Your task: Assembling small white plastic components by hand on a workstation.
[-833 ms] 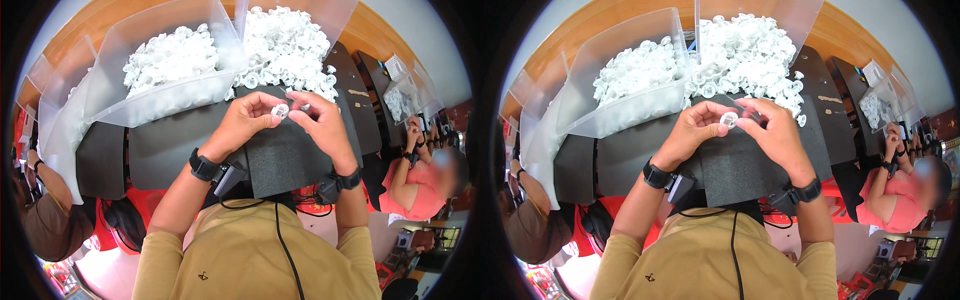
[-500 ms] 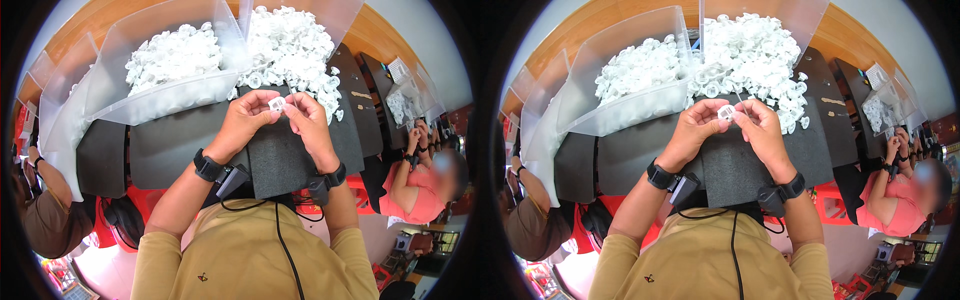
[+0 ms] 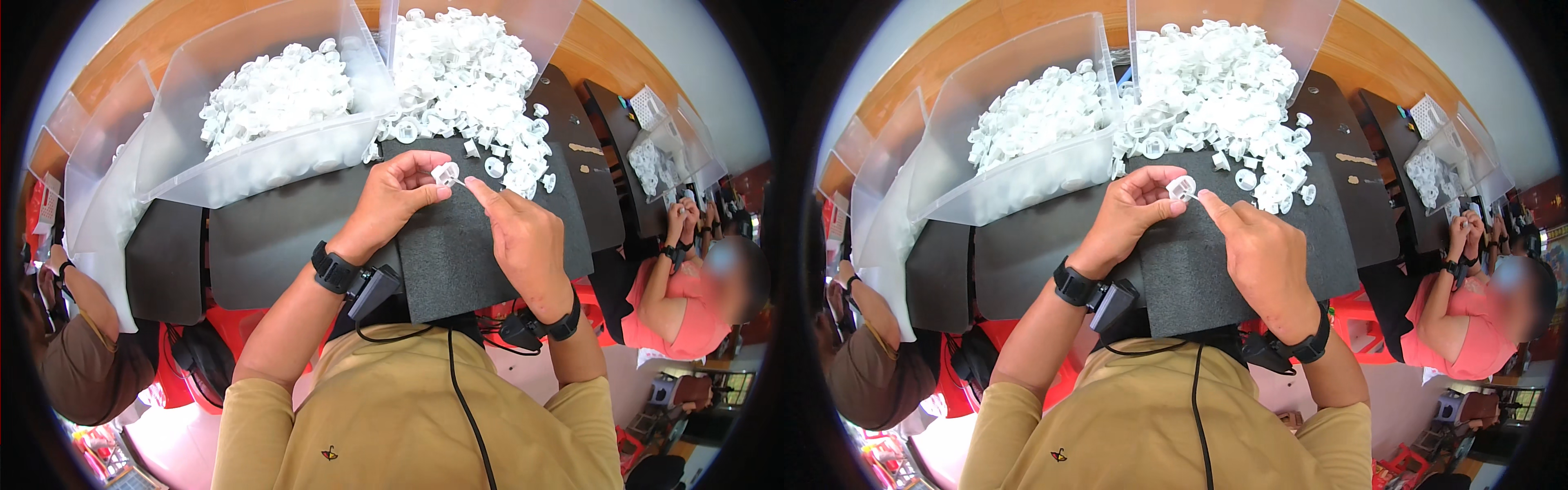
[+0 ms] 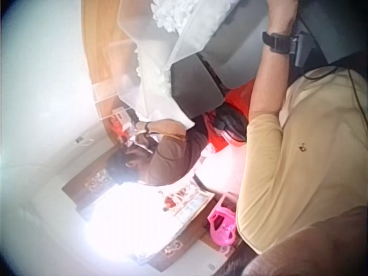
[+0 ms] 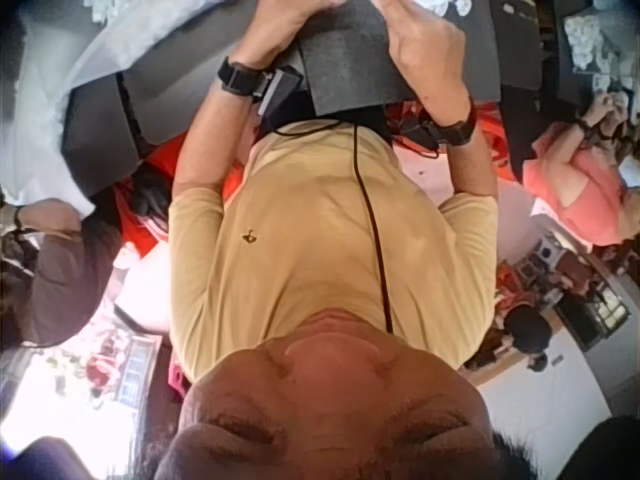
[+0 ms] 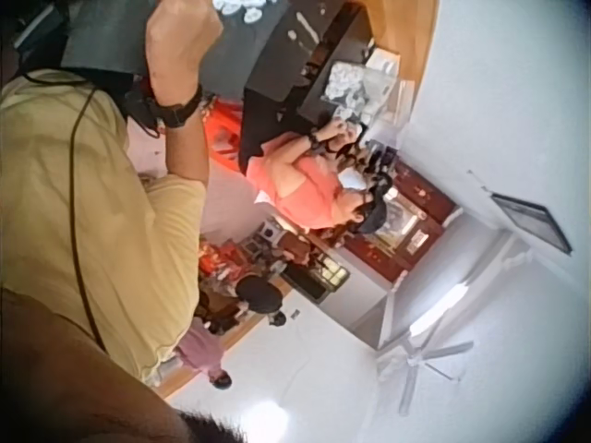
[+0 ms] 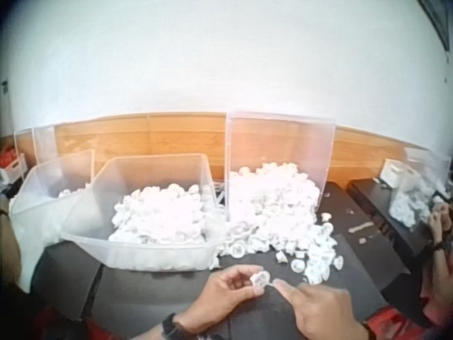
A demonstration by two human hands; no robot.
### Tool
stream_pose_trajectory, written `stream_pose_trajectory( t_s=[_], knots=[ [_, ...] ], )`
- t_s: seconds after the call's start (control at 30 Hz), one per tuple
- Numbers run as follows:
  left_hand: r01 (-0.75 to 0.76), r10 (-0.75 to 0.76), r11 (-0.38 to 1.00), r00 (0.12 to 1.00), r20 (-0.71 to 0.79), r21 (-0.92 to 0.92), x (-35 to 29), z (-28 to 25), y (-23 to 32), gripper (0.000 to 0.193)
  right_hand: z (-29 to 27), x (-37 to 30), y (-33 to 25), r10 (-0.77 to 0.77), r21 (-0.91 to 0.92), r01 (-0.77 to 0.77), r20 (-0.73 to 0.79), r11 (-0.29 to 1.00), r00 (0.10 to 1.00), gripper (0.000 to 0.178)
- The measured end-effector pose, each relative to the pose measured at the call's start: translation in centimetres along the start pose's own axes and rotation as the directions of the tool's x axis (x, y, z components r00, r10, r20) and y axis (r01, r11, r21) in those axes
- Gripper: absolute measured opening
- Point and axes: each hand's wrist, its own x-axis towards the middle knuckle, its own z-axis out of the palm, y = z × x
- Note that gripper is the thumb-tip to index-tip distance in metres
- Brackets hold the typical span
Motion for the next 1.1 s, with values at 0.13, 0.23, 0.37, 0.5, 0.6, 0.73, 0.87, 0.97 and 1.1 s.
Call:
stream_pose_trajectory(
  t_s=[0.13,0.23,0.37,0.5,0.6,0.73,0.87,0.97,1.1],
  knots=[
    [0.038,-0.038,0.999,0.999,-0.004,0.031,0.1,-0.2,-0.4,0.035,0.2,0.1,-0.2,0.025,-0.062,-0.021,0.060,0.998,0.998,0.041],
    [0.053,-0.053,0.997,0.999,-0.002,0.062,0.3,-0.4,-0.7,0.036,0.7,0.0,-0.2,0.037,-0.080,-0.029,0.095,0.996,0.995,0.039],
    [0.083,-0.081,0.988,0.997,-0.018,0.134,0.3,-0.3,-0.7,0.033,1.2,-0.2,-0.3,0.035,-0.070,-0.027,0.113,0.997,0.993,0.038],
    [0.065,-0.061,0.990,0.998,-0.034,0.125,0.3,-0.2,-0.8,0.032,1.9,-0.2,-0.3,0.068,-0.050,-0.062,0.126,0.997,0.990,0.037],
    [0.041,-0.038,0.991,0.999,-0.027,0.126,0.3,-0.2,-1.0,0.032,2.2,-0.2,-0.3,0.078,-0.035,-0.074,0.125,0.997,0.989,0.036],
    [0.016,-0.010,0.986,0.999,-0.037,0.166,0.4,-0.2,-1.3,0.031,1.9,0.0,-0.6,0.082,-0.117,-0.064,0.162,0.991,0.983,0.036],
    [0.009,-0.003,0.968,1.000,-0.021,0.252,0.4,-0.3,-1.6,0.032,1.2,0.5,-0.8,0.039,-0.184,-0.005,0.184,0.983,0.982,0.035],
    [-0.005,0.015,0.974,0.999,-0.042,0.227,0.4,-0.3,-1.9,0.032,1.1,0.6,-0.7,-0.030,-0.267,0.086,0.207,0.960,0.978,0.033],
    [0.022,-0.014,0.928,1.000,-0.024,0.373,0.5,-0.3,-2.0,0.033,1.3,0.6,0.2,-0.138,-0.281,0.198,0.221,0.939,0.966,0.032]
  ],
)
